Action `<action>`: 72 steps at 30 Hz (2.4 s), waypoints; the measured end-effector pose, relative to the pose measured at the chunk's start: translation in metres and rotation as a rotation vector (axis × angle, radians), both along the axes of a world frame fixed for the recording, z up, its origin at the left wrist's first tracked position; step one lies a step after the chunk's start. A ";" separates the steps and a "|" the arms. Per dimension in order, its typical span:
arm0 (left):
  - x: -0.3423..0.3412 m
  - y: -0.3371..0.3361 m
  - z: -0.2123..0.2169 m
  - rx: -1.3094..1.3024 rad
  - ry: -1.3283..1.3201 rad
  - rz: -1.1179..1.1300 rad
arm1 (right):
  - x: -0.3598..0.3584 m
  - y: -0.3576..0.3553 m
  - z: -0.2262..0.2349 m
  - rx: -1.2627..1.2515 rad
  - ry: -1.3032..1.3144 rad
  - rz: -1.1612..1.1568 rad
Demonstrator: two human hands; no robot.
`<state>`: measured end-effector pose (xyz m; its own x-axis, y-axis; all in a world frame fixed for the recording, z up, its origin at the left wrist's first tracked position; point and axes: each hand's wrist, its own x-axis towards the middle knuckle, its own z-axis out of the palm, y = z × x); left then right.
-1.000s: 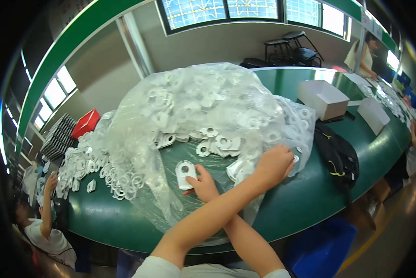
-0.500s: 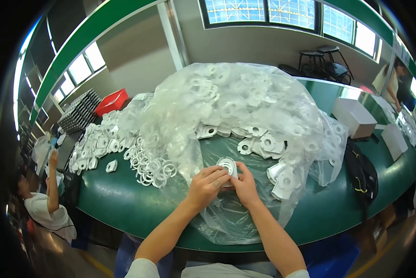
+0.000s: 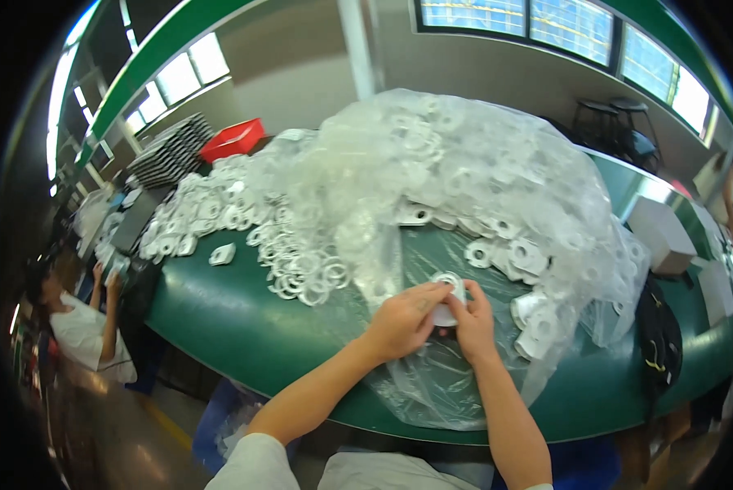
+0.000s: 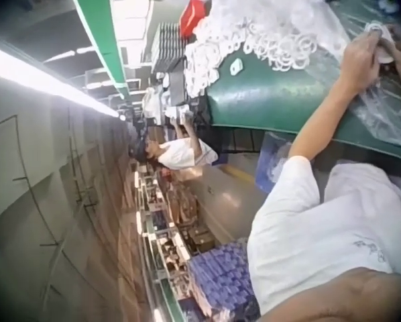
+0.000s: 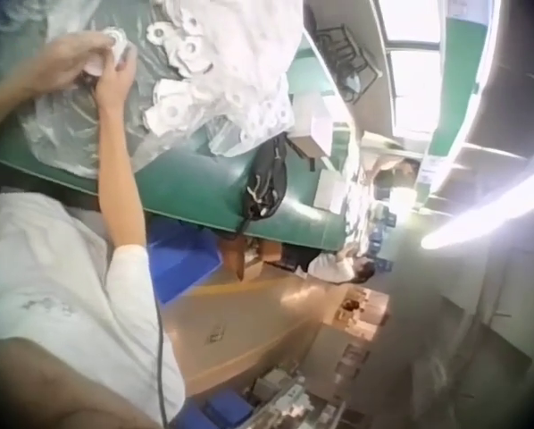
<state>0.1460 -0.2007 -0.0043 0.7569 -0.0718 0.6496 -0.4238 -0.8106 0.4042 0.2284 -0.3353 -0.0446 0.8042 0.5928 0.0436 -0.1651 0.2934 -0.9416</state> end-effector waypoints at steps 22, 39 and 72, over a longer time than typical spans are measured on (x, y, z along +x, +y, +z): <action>-0.106 0.182 -0.003 -0.264 0.258 0.647 | -0.007 0.001 0.013 -0.023 0.005 0.033; -0.092 0.213 0.014 -1.313 0.474 0.105 | -0.004 0.005 0.001 -0.032 0.017 0.044; 0.019 0.023 -0.008 -0.847 0.294 0.035 | -0.005 -0.002 0.017 -0.017 0.038 0.121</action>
